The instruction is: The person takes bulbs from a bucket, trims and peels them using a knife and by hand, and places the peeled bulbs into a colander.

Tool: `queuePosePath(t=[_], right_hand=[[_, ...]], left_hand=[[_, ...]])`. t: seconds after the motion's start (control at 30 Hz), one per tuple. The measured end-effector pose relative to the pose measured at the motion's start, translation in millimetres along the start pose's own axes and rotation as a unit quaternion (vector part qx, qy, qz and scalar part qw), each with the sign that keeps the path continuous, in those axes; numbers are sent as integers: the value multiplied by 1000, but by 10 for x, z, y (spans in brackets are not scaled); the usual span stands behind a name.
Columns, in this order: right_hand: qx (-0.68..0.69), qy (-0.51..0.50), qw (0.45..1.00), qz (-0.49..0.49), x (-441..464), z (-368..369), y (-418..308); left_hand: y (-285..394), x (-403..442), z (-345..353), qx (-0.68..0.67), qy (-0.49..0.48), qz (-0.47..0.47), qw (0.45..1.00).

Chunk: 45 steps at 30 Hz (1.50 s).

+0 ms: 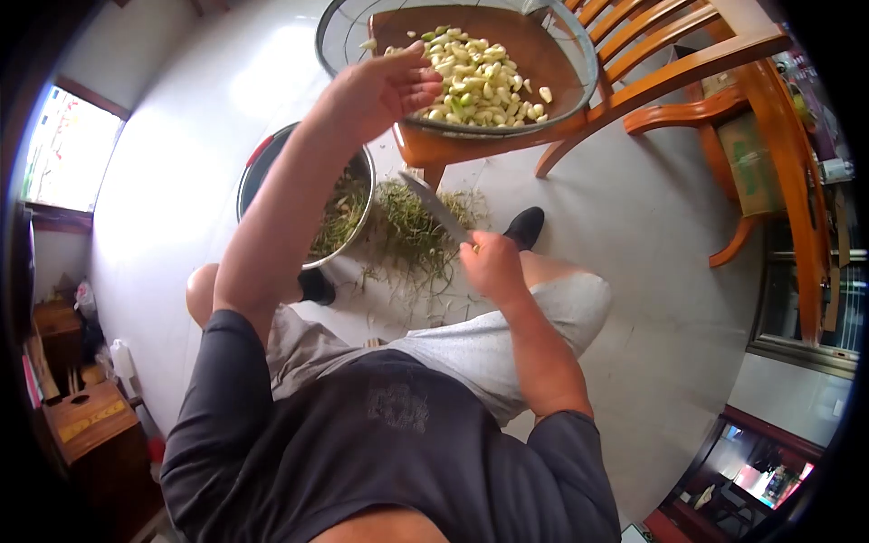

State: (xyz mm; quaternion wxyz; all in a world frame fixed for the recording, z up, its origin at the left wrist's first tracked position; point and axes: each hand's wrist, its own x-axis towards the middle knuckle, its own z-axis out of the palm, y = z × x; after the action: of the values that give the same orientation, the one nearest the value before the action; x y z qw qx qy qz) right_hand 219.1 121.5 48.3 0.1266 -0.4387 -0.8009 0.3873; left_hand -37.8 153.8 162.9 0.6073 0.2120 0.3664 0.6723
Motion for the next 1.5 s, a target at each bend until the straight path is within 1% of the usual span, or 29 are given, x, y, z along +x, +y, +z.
queuePosePath(t=[0.03,0.07,0.1,0.17,0.23,0.27,0.33,0.4,0.5,0.57,0.6,0.63,0.67,0.7,0.73,0.8,0.83,0.9,0.93,0.97,1.07,1.17,1.27,1.37,1.47,1.5], right_hand=[[7,5,1000,-6,-8,-10,36],[-16,17,1000,-19,12,22,155],[-24,14,1000,-9,23,20,205],[-21,17,1000,9,17,6,186],[-3,19,1000,9,5,9,192],[6,20,1000,8,3,11,203],[-24,4,1000,4,14,12,233],[-58,-21,998,16,32,20,247],[-48,-39,998,26,54,57,209],[-46,-55,997,42,80,89,178],[-48,-65,995,53,99,96,152],[-50,-76,994,65,117,109,131],[-51,-84,993,64,133,128,115],[-52,-90,993,62,159,143,106],[-54,-96,992,62,176,160,97],[-57,-112,990,65,212,171,53],[-55,-116,989,76,227,184,49],[-49,-123,986,105,254,212,8],[-52,-128,985,102,276,225,13],[-54,-132,985,100,290,238,22],[-54,-145,983,97,307,279,49],[-53,-150,983,91,288,292,72],[-41,-142,986,76,283,275,-1],[-32,-135,988,66,243,258,-24],[-25,-129,990,46,202,243,-34],[-23,-126,991,39,186,230,-35]], left_hand=[[25,-60,-64,34,-35,11,999],[48,-145,-140,69,-69,20,995],[23,-251,-237,121,-63,18,990],[-56,-529,-456,185,-61,-62,979],[-254,-785,-601,261,-57,-138,954],[-404,-899,-695,305,-52,-177,934],[-719,-1022,-1007,378,-178,-271,867],[-944,-1113,-1167,462,-293,-314,776],[-858,-1055,-1421,520,-215,-386,731],[-793,-895,-1909,499,-76,-362,783],[-774,-815,-2200,501,-4,-337,797],[-857,-721,-2572,515,78,-312,795],[-973,-674,-2956,452,192,-278,826],[-1040,-639,-3215,445,275,-267,809],[-1331,-614,-3727,491,296,-233,785],[-1878,-560,-4701,581,341,-170,719],[-1580,-670,-4237,601,321,-195,705],[-1725,-685,-4262,635,290,-153,699],[-1691,-692,-4116,651,274,-131,696],[-1598,-640,-3998,615,261,-228,709],[-1725,-544,-4126,676,235,-245,654],[-1600,-514,-4029,696,193,-259,641],[-1647,-598,-4111,711,159,-247,639],[-1477,-669,-4058,716,67,-240,652],[-1238,-797,-3783,622,127,-250,732],[-1220,-817,-3755,608,118,-266,739]])
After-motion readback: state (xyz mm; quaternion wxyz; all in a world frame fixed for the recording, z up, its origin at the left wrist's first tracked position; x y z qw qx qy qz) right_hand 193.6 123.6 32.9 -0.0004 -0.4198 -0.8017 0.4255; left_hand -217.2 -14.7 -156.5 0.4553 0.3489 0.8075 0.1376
